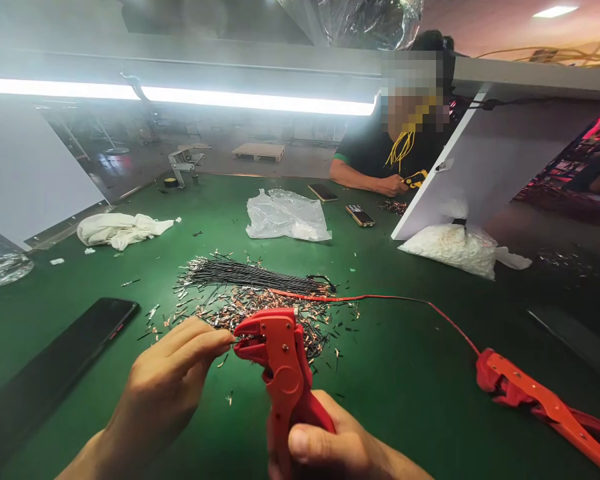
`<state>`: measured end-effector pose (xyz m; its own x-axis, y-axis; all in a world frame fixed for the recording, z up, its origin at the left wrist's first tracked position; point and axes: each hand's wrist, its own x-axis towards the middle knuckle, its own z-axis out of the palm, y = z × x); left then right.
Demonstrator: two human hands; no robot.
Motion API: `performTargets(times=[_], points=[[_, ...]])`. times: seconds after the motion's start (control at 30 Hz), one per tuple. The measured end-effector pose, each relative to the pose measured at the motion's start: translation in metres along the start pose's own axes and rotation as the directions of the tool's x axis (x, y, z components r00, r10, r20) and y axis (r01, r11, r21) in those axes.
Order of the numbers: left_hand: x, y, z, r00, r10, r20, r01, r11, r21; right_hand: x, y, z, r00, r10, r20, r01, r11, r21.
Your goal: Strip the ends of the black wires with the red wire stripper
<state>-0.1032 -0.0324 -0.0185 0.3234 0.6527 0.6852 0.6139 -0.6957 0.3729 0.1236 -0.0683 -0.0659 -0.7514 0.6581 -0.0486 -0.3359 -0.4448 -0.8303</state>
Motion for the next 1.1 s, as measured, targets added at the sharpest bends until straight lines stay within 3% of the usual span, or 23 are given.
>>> performTargets(times=[0.3,0.47,0.6,0.67,0.77,0.93,1.1], points=[[0.003,0.005,-0.005,0.998,0.012,0.056,-0.016,0.997,0.076,0.001,-0.007,0.003,1.0,-0.012,-0.001,0.012,0.997,-0.081],[-0.002,0.004,-0.003,0.999,-0.015,0.035,0.011,0.991,0.137,0.001,-0.012,0.005,1.0,0.027,0.007,-0.026,0.993,-0.116],[0.001,0.004,-0.005,0.998,0.023,0.055,-0.032,0.985,0.17,0.002,-0.01,0.006,1.0,-0.012,0.02,0.014,0.997,-0.077],[0.003,0.005,-0.006,0.998,0.032,0.06,-0.042,0.986,0.162,0.001,-0.005,0.004,0.999,-0.029,-0.029,0.027,0.998,-0.049],[0.004,0.005,-0.007,0.998,0.039,0.058,-0.047,0.987,0.152,-0.002,-0.001,-0.001,0.996,-0.002,-0.085,-0.003,0.999,-0.054],[0.004,0.004,-0.008,0.996,0.046,0.072,-0.057,0.985,0.161,-0.003,-0.005,-0.003,0.999,0.033,-0.037,-0.035,0.998,-0.06],[0.006,0.005,-0.008,0.997,0.049,0.061,-0.057,0.988,0.145,-0.005,-0.002,-0.004,0.992,0.09,-0.082,-0.098,0.991,-0.089]])
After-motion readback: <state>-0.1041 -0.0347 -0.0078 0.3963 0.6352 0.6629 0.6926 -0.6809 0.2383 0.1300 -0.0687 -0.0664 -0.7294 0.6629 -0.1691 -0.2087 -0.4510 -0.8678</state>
